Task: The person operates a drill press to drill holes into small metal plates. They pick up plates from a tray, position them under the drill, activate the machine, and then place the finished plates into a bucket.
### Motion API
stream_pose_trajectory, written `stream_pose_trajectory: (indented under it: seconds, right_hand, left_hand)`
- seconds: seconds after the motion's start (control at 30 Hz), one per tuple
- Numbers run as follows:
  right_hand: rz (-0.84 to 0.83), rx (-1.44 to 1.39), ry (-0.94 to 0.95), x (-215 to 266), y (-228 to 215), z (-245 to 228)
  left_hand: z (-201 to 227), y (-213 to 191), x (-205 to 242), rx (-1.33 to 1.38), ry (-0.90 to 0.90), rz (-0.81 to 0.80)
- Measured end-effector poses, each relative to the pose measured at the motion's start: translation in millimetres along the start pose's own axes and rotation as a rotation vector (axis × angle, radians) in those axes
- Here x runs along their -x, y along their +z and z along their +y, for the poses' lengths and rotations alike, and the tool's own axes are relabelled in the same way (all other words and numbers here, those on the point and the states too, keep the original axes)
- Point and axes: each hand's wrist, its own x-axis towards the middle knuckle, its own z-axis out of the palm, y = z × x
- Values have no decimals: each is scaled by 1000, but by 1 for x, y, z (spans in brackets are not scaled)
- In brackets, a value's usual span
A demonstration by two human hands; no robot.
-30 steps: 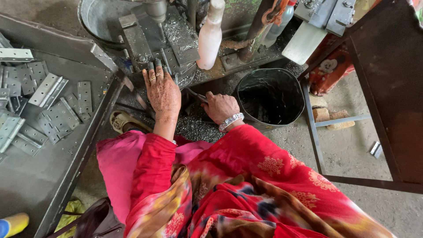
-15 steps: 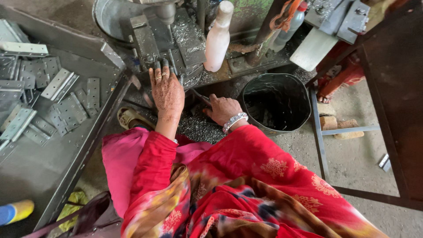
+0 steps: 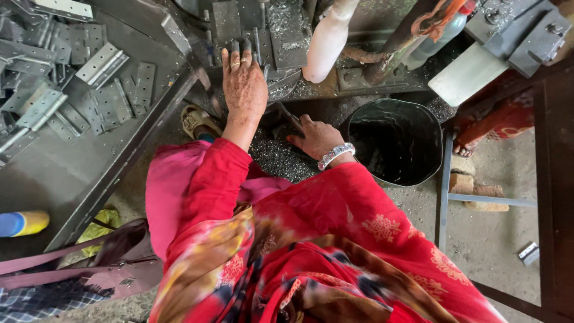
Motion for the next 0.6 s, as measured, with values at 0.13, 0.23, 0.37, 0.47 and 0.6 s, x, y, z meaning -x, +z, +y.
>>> stream_pose_trajectory:
  seconds: [0.13,0.23,0.37,0.47,0.6]
  right_hand:
    - [27,24,8,7,-5,-8]
    - [60,-39,17,13,-11,-16]
    - [60,-38,27,17,-12,-18]
    - [76,-62,17,12,-6,-20]
    - [96,-41,-5,11,-1,-17]
  left_hand:
    - [2,1,2,-35,-2,24]
    - [4,-5,-1,-1,7,23]
    - [0,-10,3,-14,31,-47]
    - [-7,-6,7,-32,67,15]
    - [-9,-1,9,-35,57,-9]
